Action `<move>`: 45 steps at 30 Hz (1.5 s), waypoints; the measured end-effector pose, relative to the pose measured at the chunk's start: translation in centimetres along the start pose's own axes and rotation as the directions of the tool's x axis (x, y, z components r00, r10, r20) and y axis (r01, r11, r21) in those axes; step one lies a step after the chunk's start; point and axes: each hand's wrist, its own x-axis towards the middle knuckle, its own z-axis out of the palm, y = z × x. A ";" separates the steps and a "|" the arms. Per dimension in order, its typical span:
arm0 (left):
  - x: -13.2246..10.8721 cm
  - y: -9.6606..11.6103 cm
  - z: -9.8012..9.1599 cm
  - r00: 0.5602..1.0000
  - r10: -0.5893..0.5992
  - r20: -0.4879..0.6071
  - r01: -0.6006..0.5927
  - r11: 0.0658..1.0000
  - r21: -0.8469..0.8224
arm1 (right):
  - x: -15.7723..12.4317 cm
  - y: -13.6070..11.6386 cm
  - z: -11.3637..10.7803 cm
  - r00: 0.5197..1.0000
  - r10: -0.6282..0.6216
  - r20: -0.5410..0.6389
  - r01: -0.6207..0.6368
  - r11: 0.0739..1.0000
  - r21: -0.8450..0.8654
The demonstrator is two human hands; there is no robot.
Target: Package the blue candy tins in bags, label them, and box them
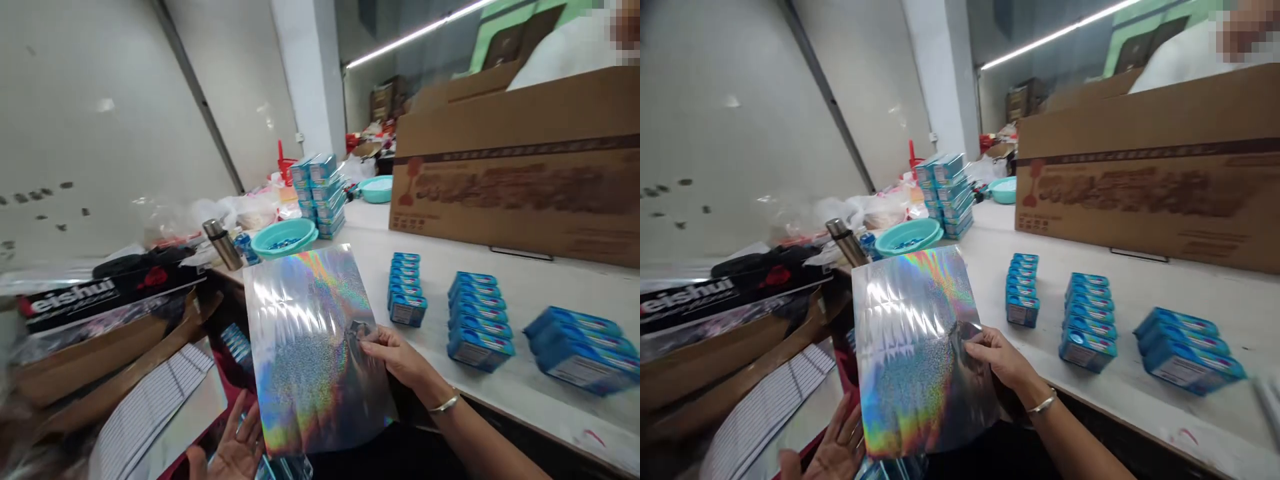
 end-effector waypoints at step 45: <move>1.4 -3.2 18.9 0.959 -0.179 -0.219 0.268 0.820 0.505 | -14.8 -5.2 -3.2 0.798 0.323 -0.509 -0.305 0.945 0.122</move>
